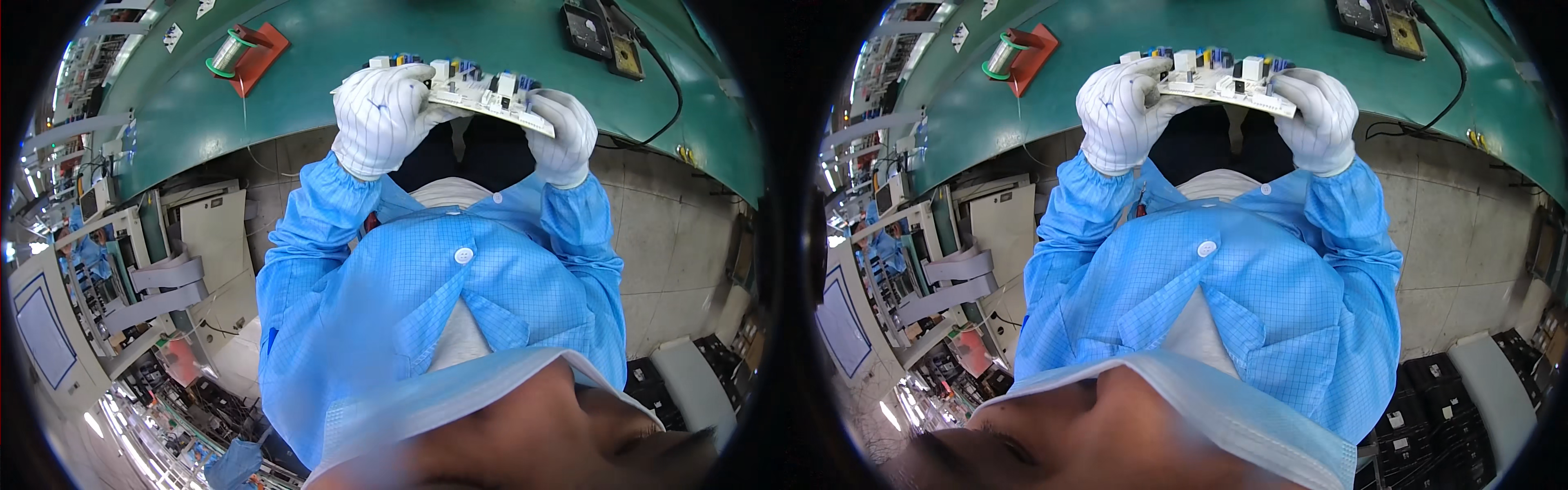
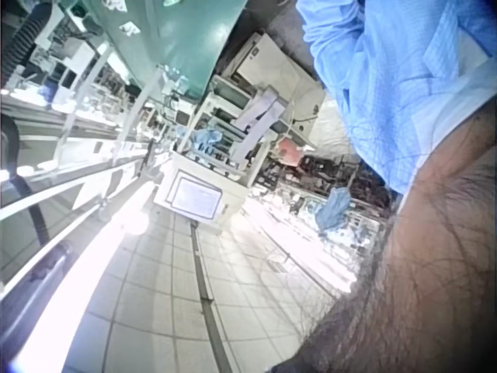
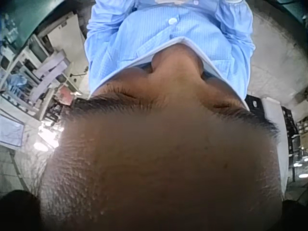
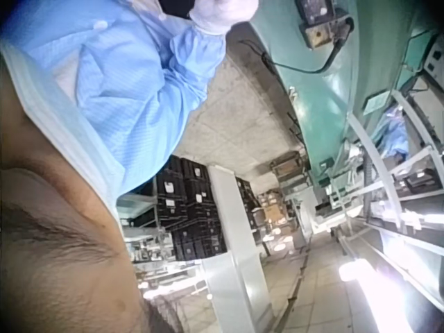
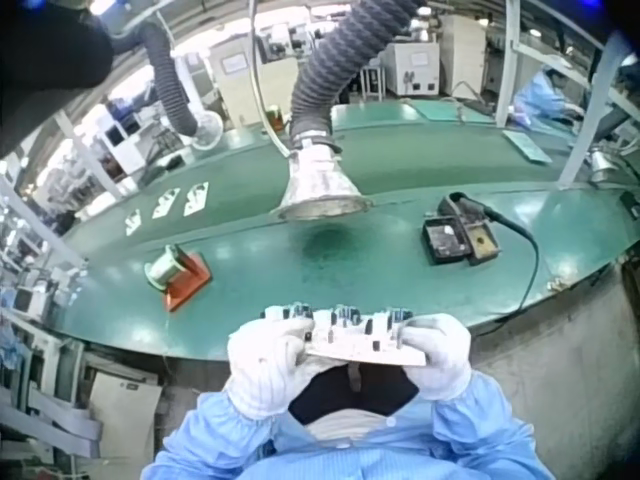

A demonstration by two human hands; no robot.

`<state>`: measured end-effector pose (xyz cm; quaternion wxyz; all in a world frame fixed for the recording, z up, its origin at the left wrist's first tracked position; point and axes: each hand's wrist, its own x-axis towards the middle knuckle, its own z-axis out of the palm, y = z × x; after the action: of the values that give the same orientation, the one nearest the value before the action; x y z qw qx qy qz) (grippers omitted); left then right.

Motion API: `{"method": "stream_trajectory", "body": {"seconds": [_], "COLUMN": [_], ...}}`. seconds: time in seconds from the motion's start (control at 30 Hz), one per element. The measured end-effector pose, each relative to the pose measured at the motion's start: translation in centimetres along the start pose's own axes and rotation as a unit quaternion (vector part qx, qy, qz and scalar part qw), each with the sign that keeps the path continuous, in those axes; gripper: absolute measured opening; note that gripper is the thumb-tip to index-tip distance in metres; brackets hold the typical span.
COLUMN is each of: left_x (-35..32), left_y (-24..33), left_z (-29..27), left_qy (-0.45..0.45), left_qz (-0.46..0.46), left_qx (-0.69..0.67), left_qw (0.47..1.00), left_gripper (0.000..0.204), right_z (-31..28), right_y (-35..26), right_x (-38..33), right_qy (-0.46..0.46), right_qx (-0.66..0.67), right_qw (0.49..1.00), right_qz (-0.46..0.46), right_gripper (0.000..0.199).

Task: Soldering electronic components onto a printed circuit board.

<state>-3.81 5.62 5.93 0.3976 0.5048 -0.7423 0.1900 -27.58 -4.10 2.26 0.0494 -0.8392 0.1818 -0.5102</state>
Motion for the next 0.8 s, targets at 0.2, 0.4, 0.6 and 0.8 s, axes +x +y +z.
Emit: {"method": "stream_trajectory", "body": {"seconds": [0.2,0.4,0.6,0.8], "left_x": [-0.4,1.1,3.9,4.6], "left_y": [-0.6,-0.6,-2.4,-4.9], "left_z": [0.7,1.0,0.6,1.5], "left_qy": [-0.047,-0.033,-0.062,-0.093], "left_qz": [0.004,-0.010,-0.021,-0.020], "left_qx": [0.050,0.069,0.043,0.123], "left_qw": [0.998,0.997,0.997,0.988], "left_gripper": [0.046,0.048,0.048,0.042], "right_z": [-0.5,-1.4,1.8,4.7], "right_y": [1.1,-1.5,-1.8,0.1], "right_x": [1.3,5.4,8.6,9.2], "right_qy": [-0.195,-0.068,-0.250,-0.212], "right_qx": [-0.020,-0.131,-0.238,-0.294], "right_qw": [0.979,0.989,0.937,0.930], "right_qz": [0.045,-0.009,-0.053,-0.063], "right_gripper": [0.036,0.044,0.033,0.029]}}
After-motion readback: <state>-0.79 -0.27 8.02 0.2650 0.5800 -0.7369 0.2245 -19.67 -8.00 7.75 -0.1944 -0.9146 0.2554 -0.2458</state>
